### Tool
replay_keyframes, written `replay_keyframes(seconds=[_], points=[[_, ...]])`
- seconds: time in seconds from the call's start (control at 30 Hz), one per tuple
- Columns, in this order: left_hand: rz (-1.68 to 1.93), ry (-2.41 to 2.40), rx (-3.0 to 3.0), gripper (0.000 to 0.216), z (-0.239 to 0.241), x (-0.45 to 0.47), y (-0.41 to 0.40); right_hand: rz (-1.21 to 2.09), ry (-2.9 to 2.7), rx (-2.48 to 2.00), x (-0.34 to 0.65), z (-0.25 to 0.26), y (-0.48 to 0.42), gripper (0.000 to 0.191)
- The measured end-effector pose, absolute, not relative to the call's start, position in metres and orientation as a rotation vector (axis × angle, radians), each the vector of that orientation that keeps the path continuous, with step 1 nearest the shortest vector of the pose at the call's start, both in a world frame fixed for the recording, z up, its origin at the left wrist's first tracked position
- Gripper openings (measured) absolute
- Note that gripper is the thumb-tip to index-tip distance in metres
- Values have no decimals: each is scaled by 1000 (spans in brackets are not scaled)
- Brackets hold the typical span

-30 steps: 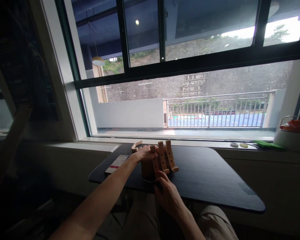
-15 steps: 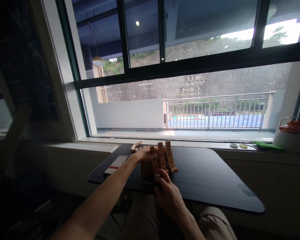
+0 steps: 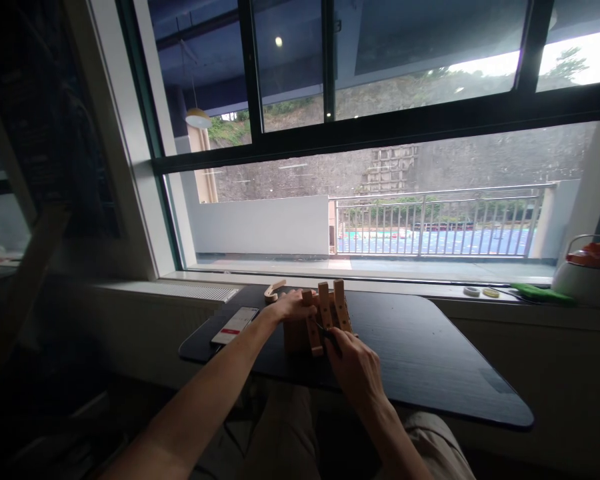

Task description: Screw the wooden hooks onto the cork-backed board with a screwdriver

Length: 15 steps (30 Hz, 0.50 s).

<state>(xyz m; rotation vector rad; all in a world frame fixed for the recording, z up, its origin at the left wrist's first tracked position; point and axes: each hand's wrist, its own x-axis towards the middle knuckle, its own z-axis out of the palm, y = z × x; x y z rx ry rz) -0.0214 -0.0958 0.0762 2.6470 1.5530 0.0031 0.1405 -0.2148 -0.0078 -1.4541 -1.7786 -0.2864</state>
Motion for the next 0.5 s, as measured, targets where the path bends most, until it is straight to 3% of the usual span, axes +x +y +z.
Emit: replay_keyframes(seconds=[0.5], points=[[62,1558,2717,43,71,-24,-92,-376,-1850,-1441,136,5,-212,26]])
